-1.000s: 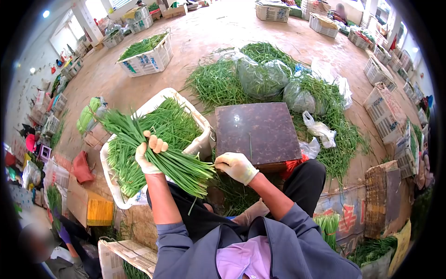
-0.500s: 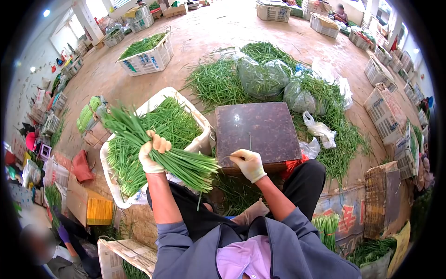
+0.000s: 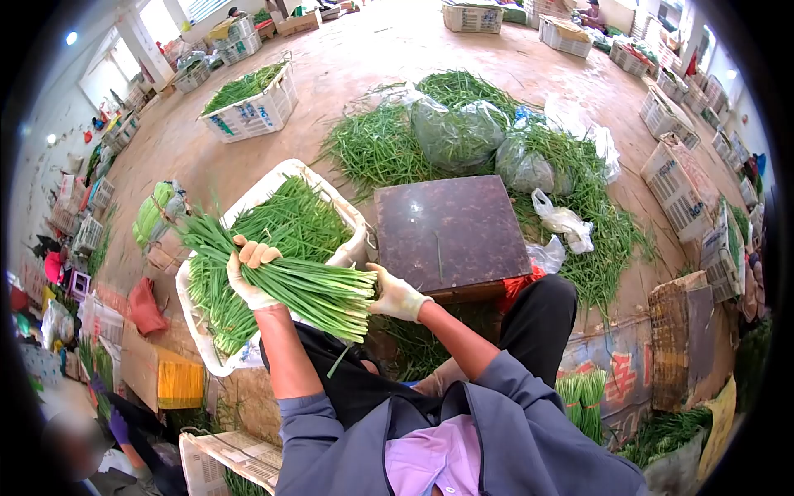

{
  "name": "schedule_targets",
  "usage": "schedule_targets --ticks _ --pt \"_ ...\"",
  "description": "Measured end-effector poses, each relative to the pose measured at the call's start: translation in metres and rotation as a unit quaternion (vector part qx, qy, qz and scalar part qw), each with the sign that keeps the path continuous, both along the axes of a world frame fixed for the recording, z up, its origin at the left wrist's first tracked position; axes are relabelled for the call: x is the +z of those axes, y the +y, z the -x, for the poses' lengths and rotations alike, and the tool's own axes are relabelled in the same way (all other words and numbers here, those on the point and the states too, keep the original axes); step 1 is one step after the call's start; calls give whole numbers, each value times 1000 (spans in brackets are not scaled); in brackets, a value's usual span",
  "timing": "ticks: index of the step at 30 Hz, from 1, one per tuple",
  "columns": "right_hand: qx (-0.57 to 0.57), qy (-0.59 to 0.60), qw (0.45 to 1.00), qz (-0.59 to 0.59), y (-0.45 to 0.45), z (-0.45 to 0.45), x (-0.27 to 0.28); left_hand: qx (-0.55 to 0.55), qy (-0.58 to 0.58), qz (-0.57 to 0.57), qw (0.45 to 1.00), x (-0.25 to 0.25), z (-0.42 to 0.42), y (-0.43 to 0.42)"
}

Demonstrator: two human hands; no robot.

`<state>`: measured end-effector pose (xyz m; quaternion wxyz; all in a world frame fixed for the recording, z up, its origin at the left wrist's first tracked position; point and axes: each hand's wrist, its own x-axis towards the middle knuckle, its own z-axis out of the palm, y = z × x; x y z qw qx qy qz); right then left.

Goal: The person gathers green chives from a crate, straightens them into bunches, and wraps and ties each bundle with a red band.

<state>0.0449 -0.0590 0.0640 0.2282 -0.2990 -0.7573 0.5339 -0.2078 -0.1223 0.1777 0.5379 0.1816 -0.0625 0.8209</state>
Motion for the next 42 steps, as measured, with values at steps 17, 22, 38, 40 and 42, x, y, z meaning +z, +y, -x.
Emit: schedule_targets --ticks 17,22,38,40,42 --pt "126 181 909 354 -27 -10 47 142 -4 119 983 -12 28 4" --pt "85 -58 962 253 -2 -43 -27 195 30 140 970 -14 34 -4" --pt "-168 453 802 352 -11 -62 63 275 39 355 892 -9 26 9" --pt "-178 281 907 257 14 -94 37 279 26 382 881 -15 32 10" --pt "-168 60 982 60 18 -97 7 287 28 437 852 -14 23 13"
